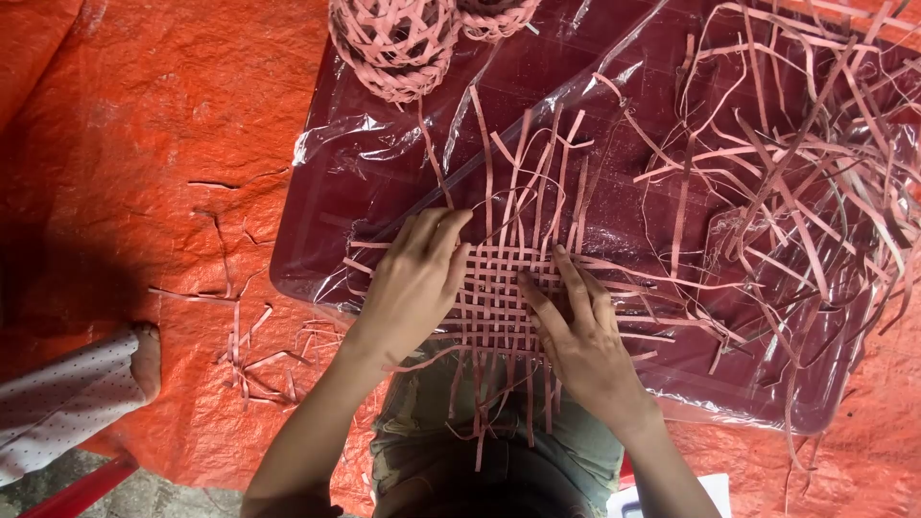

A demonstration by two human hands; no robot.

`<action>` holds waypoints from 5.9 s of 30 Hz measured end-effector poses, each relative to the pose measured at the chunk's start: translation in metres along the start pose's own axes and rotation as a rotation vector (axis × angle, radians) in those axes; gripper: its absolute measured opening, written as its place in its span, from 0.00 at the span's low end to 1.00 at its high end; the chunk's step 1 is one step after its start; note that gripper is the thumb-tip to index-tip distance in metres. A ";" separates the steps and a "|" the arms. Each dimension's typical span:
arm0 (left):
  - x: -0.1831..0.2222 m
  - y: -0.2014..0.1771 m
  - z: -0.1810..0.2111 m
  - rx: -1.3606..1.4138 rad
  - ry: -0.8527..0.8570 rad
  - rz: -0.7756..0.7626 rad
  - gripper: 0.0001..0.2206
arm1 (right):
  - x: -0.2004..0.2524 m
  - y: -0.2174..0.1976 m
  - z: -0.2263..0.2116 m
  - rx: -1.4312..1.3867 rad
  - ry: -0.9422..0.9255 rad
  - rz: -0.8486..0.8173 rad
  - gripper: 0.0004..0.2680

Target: Weaving a flat square base for a basket using thin pink plastic strips on a small table.

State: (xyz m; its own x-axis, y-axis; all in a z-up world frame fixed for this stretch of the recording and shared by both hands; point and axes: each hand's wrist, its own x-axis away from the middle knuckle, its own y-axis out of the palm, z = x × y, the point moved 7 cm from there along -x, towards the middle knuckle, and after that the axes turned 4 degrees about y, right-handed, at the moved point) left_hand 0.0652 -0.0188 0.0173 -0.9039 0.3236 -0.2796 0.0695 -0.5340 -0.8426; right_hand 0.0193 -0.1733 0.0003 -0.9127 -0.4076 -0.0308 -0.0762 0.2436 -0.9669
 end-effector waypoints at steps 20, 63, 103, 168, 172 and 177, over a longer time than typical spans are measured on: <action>-0.022 0.022 -0.043 0.826 -0.460 0.126 0.28 | 0.001 0.002 0.004 -0.052 0.033 -0.029 0.16; -0.024 0.018 0.041 -0.322 0.223 0.315 0.09 | 0.005 -0.024 -0.003 -0.069 -0.079 0.091 0.14; -0.011 0.019 0.038 -0.182 0.406 0.536 0.07 | 0.000 -0.128 0.092 -1.422 0.234 0.606 0.07; 0.009 -0.052 0.044 0.631 -0.098 0.118 0.12 | 0.050 -0.108 -0.002 -0.303 0.039 0.241 0.12; 0.010 -0.045 0.040 0.818 -0.216 -0.026 0.13 | 0.052 -0.099 0.011 -0.323 0.030 0.240 0.13; 0.026 -0.013 0.043 1.634 -0.389 -0.185 0.08 | 0.052 -0.098 0.022 -0.298 0.073 0.281 0.11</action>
State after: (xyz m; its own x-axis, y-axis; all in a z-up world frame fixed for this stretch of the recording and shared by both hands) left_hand 0.0223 -0.0375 0.0407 -0.9095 0.4052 0.0930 -0.2943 -0.7854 0.5446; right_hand -0.0119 -0.2380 0.0882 -0.9397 -0.2281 -0.2550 0.0772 0.5847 -0.8075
